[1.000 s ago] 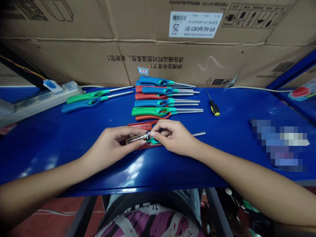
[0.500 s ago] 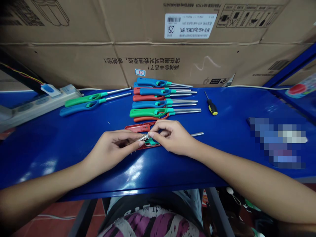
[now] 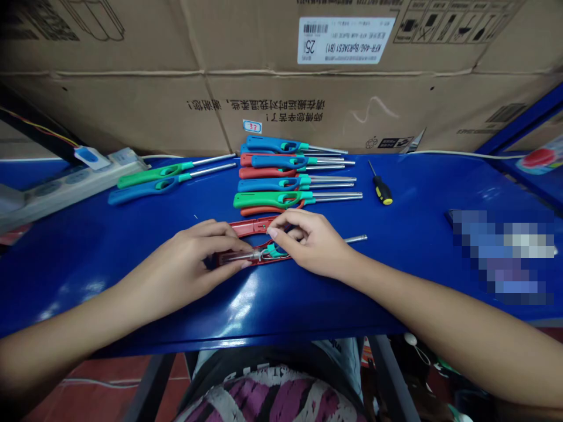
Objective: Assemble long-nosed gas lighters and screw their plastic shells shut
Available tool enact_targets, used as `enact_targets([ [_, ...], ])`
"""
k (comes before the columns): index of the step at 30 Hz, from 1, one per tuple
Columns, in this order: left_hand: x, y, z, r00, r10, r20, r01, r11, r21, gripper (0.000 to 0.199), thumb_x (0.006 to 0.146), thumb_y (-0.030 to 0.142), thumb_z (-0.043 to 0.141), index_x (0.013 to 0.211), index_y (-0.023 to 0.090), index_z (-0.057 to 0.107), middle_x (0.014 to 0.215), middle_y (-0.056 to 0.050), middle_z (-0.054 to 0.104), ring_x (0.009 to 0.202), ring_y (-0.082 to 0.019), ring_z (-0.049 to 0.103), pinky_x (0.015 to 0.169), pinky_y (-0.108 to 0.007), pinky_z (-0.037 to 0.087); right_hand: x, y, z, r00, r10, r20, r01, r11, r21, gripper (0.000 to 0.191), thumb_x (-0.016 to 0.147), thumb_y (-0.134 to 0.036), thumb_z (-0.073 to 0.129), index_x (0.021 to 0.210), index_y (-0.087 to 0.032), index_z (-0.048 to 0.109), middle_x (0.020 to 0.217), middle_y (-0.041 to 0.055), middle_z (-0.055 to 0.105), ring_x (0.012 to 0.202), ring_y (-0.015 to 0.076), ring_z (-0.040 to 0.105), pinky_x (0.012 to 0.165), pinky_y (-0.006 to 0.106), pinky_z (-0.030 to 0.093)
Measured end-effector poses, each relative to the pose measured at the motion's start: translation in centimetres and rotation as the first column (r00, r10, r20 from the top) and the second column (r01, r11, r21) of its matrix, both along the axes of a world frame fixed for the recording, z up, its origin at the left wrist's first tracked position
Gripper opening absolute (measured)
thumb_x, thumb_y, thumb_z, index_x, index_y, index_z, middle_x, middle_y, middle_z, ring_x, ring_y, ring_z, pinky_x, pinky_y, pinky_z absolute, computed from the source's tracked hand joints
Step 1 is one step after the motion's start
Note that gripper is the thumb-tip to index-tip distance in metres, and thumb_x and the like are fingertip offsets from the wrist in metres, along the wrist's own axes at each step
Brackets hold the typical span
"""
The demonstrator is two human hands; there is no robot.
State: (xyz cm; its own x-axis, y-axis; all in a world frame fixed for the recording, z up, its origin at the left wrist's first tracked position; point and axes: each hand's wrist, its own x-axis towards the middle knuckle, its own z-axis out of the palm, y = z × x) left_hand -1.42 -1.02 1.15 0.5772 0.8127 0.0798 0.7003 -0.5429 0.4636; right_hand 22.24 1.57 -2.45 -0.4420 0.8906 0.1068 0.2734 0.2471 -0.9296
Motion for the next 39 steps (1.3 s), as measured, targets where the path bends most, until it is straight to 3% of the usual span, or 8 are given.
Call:
enact_targets([
  [6, -0.2, 0.1, 0.0, 0.993, 0.042, -0.113, -0.052, 0.995, -0.087, 0.014, 0.087, 0.028, 0.072, 0.100, 0.025, 0.070, 0.090, 0.000, 0.071, 0.088, -0.022, 0.064, 0.070, -0.031, 0.048, 0.0, 0.1, -0.1, 0.998, -0.010, 0.058, 0.007, 0.999, 0.052, 0.023, 0.095, -0.037, 0.059, 0.093, -0.015, 0.067, 0.077, 0.0005, 0.057, 0.052, 0.0057, 0.042, 0.046, 0.022, 0.034],
  [10, -0.3, 0.1, 0.1, 0.986, 0.044, -0.161, -0.063, 0.991, -0.117, 0.016, 0.085, 0.030, 0.073, 0.099, 0.025, 0.068, 0.095, 0.000, 0.070, 0.084, -0.021, 0.065, 0.065, -0.029, 0.046, 0.0, 0.1, -0.1, 0.996, -0.008, 0.085, 0.002, 0.998, 0.070, 0.022, 0.095, -0.036, 0.060, 0.094, -0.015, 0.068, 0.083, 0.0024, 0.060, 0.055, 0.0064, 0.043, 0.049, 0.022, 0.035],
  [15, -0.4, 0.2, 0.2, 0.988, 0.030, -0.150, -0.047, 0.993, -0.112, 0.013, 0.093, 0.035, 0.065, 0.099, 0.026, 0.073, 0.098, -0.001, 0.072, 0.084, -0.021, 0.067, 0.065, -0.029, 0.047, 0.2, 0.1, 0.2, 0.991, 0.063, 0.120, -0.080, 0.986, 0.147, 0.017, 0.095, -0.030, 0.060, 0.095, -0.016, 0.071, 0.088, 0.0032, 0.060, 0.055, 0.0059, 0.045, 0.048, 0.021, 0.037],
  [20, -0.4, 0.0, 0.0, 0.982, -0.004, -0.188, 0.000, 1.000, -0.021, 0.017, 0.095, 0.030, 0.062, 0.101, 0.027, 0.077, 0.099, -0.002, 0.074, 0.087, -0.021, 0.071, 0.071, -0.029, 0.050, 0.6, 0.0, 0.4, 0.933, 0.237, 0.270, -0.318, 0.895, 0.312, 0.021, 0.095, -0.020, 0.056, 0.109, -0.018, 0.073, 0.103, 0.0064, 0.060, 0.061, 0.0064, 0.048, 0.054, 0.022, 0.042],
  [24, -0.2, -0.8, 0.4, 0.952, -0.021, -0.305, 0.045, 0.996, 0.073, 0.023, 0.099, 0.033, 0.057, 0.103, 0.025, 0.078, 0.095, -0.004, 0.074, 0.084, -0.022, 0.073, 0.067, -0.030, 0.051, 1.0, -0.2, 0.4, 0.872, 0.232, 0.431, -0.425, 0.796, 0.431, 0.024, 0.097, -0.020, 0.054, 0.112, -0.019, 0.072, 0.114, 0.0101, 0.062, 0.081, 0.0135, 0.058, 0.070, 0.027, 0.049],
  [27, 0.0, -1.3, 0.5, 0.940, -0.023, -0.339, 0.055, 0.995, 0.084, 0.023, 0.099, 0.035, 0.057, 0.105, 0.027, 0.078, 0.096, -0.003, 0.074, 0.084, -0.023, 0.074, 0.065, -0.030, 0.051, 1.2, -0.3, 0.4, 0.813, 0.209, 0.543, -0.497, 0.736, 0.460, 0.027, 0.097, -0.022, 0.054, 0.119, -0.020, 0.070, 0.120, 0.0109, 0.061, 0.086, 0.0156, 0.061, 0.069, 0.029, 0.050],
  [32, 0.1, -1.5, 0.3, 0.932, -0.012, -0.362, 0.034, 0.998, 0.055, 0.020, 0.097, 0.032, 0.060, 0.106, 0.027, 0.077, 0.097, -0.002, 0.074, 0.084, -0.024, 0.074, 0.061, -0.031, 0.050, 1.4, -0.3, 0.5, 0.772, 0.164, 0.615, -0.535, 0.691, 0.487, 0.029, 0.099, -0.026, 0.051, 0.121, -0.021, 0.069, 0.119, 0.0095, 0.064, 0.089, 0.0166, 0.065, 0.062, 0.026, 0.049],
  [39, 0.1, -1.4, 0.1, 0.961, -0.005, -0.277, 0.024, 0.998, 0.065, 0.024, 0.099, 0.037, 0.057, 0.099, 0.026, 0.079, 0.090, -0.003, 0.072, 0.080, -0.021, 0.073, 0.061, -0.030, 0.048, 1.5, -0.5, 0.5, 0.737, 0.128, 0.664, -0.572, 0.641, 0.512, 0.030, 0.101, -0.029, 0.048, 0.123, -0.021, 0.067, 0.121, 0.0107, 0.063, 0.085, 0.0161, 0.066, 0.057, 0.026, 0.045],
])
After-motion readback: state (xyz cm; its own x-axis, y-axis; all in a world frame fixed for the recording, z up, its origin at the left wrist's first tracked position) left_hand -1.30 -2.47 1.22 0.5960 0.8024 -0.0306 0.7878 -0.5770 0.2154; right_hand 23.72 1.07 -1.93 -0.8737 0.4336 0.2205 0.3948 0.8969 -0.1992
